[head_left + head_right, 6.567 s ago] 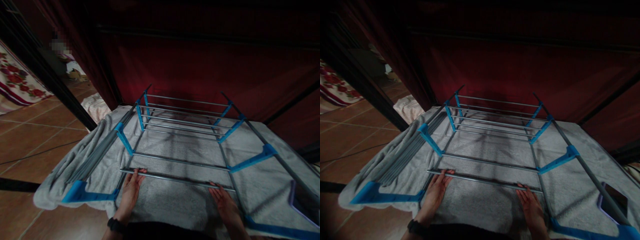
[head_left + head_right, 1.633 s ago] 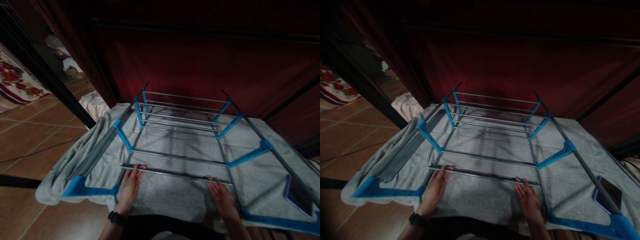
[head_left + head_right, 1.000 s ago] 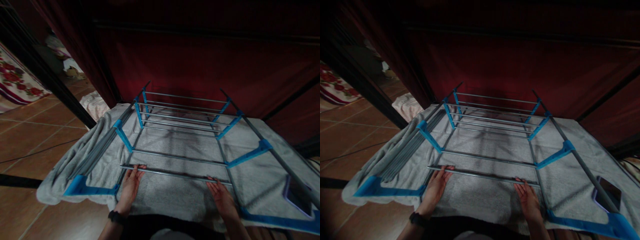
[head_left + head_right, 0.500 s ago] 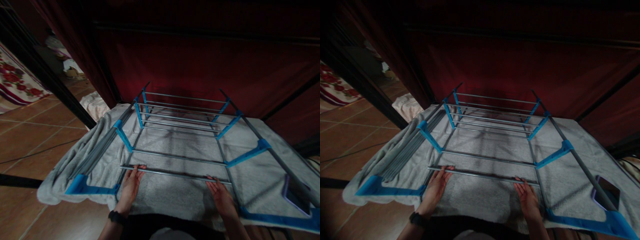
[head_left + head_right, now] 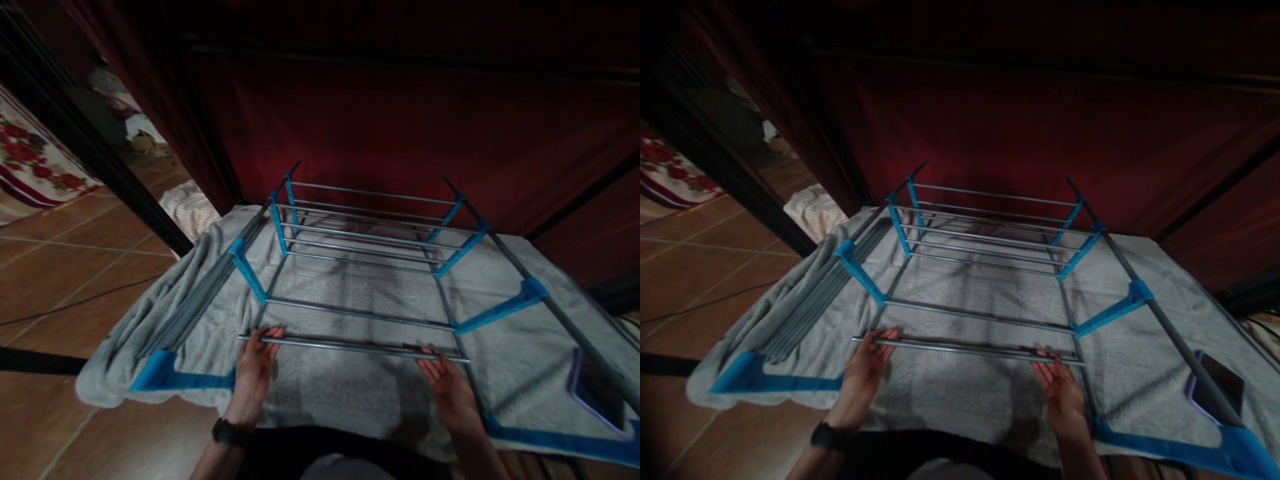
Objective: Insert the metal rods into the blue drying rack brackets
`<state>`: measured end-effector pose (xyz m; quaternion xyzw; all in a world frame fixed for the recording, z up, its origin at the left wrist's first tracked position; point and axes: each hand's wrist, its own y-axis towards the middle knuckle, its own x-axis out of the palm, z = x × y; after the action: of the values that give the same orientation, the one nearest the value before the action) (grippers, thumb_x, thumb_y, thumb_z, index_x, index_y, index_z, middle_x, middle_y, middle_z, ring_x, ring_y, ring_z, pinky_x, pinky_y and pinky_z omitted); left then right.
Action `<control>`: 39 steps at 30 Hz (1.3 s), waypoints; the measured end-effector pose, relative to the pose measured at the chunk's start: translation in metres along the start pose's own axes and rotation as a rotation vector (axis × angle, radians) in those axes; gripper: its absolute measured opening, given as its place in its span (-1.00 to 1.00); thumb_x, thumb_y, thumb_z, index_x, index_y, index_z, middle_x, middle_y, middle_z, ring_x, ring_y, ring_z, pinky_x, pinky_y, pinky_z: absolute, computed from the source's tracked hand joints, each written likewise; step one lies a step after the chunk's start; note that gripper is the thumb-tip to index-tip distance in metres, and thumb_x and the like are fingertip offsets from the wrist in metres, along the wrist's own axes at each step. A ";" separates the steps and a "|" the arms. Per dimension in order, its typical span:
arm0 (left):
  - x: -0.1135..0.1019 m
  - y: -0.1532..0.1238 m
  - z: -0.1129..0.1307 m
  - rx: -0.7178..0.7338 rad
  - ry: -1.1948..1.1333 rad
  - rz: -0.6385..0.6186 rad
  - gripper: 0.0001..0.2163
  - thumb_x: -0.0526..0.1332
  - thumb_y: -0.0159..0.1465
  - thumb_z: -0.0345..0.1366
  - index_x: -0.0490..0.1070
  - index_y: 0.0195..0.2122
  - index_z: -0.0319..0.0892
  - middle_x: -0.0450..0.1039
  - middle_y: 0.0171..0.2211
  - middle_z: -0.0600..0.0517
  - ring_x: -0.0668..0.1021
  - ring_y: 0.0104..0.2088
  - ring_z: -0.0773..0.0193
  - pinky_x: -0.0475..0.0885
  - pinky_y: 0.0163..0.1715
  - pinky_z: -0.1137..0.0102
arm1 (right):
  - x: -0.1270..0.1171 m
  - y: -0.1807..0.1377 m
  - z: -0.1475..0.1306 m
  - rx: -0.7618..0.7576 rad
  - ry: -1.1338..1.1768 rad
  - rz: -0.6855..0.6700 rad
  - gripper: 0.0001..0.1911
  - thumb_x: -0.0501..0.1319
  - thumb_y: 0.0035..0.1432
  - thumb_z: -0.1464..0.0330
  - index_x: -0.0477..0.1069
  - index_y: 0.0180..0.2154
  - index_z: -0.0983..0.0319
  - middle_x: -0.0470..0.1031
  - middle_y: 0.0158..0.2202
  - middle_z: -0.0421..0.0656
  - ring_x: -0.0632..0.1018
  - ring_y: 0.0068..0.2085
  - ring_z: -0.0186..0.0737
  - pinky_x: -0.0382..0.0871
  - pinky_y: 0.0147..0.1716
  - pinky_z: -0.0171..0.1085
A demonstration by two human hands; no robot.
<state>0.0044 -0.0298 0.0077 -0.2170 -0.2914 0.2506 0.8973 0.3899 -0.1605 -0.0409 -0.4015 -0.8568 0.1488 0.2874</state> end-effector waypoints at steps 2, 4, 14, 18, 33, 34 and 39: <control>0.001 0.002 0.005 0.020 -0.025 0.043 -0.81 0.06 0.41 -0.42 0.41 -0.32 -0.18 0.64 -0.40 -0.09 0.71 -0.33 0.21 0.61 -0.23 0.36 | 0.000 0.001 -0.002 -0.005 -0.014 0.000 -0.73 0.44 -0.06 0.19 0.55 -0.30 0.15 0.66 -0.17 -0.13 0.63 -0.08 -0.20 0.51 0.03 -0.22; 0.002 0.003 0.009 0.034 -0.042 0.068 -0.80 0.05 0.41 -0.42 0.41 -0.33 -0.17 0.63 -0.42 -0.07 0.71 -0.34 0.21 0.61 -0.24 0.36 | 0.002 0.002 -0.004 0.001 -0.023 0.015 -0.75 0.43 -0.06 0.19 0.53 -0.33 0.15 0.66 -0.18 -0.15 0.63 -0.08 -0.19 0.46 0.10 -0.17; -0.001 0.009 0.014 0.078 -0.061 0.095 -0.84 0.06 0.38 -0.37 0.42 -0.26 -0.19 0.62 -0.40 -0.08 0.69 -0.35 0.20 0.59 -0.24 0.35 | -0.002 0.010 -0.011 0.005 0.086 0.043 -0.81 0.38 -0.01 0.18 0.51 -0.34 0.09 0.65 -0.25 -0.20 0.62 -0.05 -0.15 0.37 0.19 -0.02; -0.002 0.010 0.016 0.073 -0.068 0.086 -0.86 0.08 0.37 -0.39 0.42 -0.25 -0.19 0.62 -0.39 -0.09 0.69 -0.32 0.20 0.58 -0.20 0.35 | -0.011 0.015 -0.010 -0.038 0.070 0.032 -0.85 0.37 0.00 0.21 0.51 -0.35 0.09 0.65 -0.22 -0.22 0.62 -0.05 -0.15 0.38 0.19 -0.02; 0.007 -0.003 0.005 0.023 -0.032 0.100 -0.79 0.03 0.43 -0.36 0.41 -0.30 -0.16 0.61 -0.40 -0.02 0.69 -0.34 0.26 0.57 -0.21 0.38 | -0.008 0.016 -0.001 0.004 0.015 0.098 -0.86 0.37 0.01 0.24 0.51 -0.35 0.11 0.64 -0.22 -0.20 0.63 -0.11 -0.18 0.48 0.08 -0.09; 0.007 -0.004 0.004 0.017 -0.026 0.095 -0.80 0.03 0.43 -0.35 0.41 -0.30 -0.15 0.62 -0.40 -0.03 0.69 -0.33 0.25 0.57 -0.19 0.36 | -0.008 0.016 -0.001 0.011 0.014 0.109 -0.87 0.37 0.02 0.23 0.51 -0.36 0.11 0.64 -0.23 -0.20 0.63 -0.12 -0.18 0.48 0.07 -0.10; 0.009 -0.006 0.001 0.025 -0.023 0.088 -0.82 0.06 0.42 -0.35 0.41 -0.30 -0.16 0.63 -0.39 -0.05 0.69 -0.32 0.24 0.56 -0.17 0.37 | -0.012 0.014 -0.001 0.013 0.025 0.094 -0.88 0.37 0.01 0.24 0.51 -0.36 0.09 0.64 -0.25 -0.24 0.63 -0.12 -0.24 0.49 0.05 -0.17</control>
<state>0.0118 -0.0292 0.0148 -0.2155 -0.2889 0.2957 0.8847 0.4050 -0.1611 -0.0514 -0.4412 -0.8323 0.1625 0.2936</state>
